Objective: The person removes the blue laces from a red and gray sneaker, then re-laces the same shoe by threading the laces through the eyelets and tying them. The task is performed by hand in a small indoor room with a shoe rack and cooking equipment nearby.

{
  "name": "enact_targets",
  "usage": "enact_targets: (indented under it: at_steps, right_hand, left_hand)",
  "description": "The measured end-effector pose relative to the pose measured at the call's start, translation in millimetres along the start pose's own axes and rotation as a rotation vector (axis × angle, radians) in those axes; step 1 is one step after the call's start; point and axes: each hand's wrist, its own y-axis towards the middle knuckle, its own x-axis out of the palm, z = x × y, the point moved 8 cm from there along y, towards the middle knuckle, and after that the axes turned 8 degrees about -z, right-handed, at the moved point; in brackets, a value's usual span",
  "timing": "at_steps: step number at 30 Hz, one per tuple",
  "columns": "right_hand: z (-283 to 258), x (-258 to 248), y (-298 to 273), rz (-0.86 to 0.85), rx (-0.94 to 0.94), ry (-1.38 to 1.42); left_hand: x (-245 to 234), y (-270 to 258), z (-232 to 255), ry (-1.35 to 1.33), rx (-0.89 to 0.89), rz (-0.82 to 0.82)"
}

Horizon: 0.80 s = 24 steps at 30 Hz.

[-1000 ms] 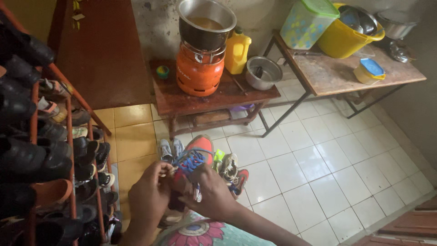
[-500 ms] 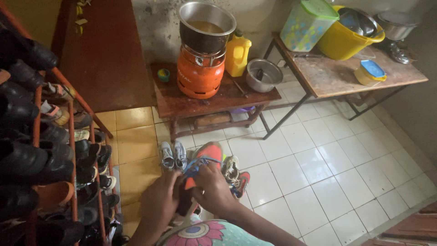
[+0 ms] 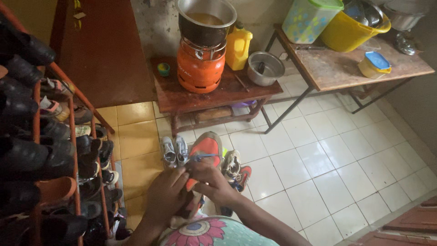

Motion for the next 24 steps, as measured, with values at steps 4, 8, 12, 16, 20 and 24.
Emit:
enact_targets:
  at_steps: [4, 8, 12, 16, 20, 24]
  right_hand:
    - [4.6, -7.6, 1.9, 0.05, -0.048, -0.18]
    - [-8.7, 3.8, 3.1, 0.078, -0.122, -0.567]
    - [-22.8, 5.9, -1.0, 0.243, -0.028, -0.459]
    - [-61.1, 16.0, -8.6, 0.252, -0.228, -0.733]
    - [-43.7, 37.4, -11.1, -0.089, -0.139, -0.647]
    - [4.9, 56.2, -15.2, -0.262, 0.107, -0.623]
  left_hand:
    - [-6.0, -2.9, 1.5, -0.026, 0.065, 0.07]
    - [-1.7, -4.9, -10.9, -0.034, -0.078, 0.053]
    - [15.0, -4.4, -38.9, -0.005, -0.375, -0.115]
    - [8.3, -4.2, -50.1, 0.004, -0.478, -0.045]
    - [9.3, -2.2, -56.6, -0.003, -0.496, -0.047]
    - [37.1, -2.1, -70.9, 0.093, -0.587, -0.215]
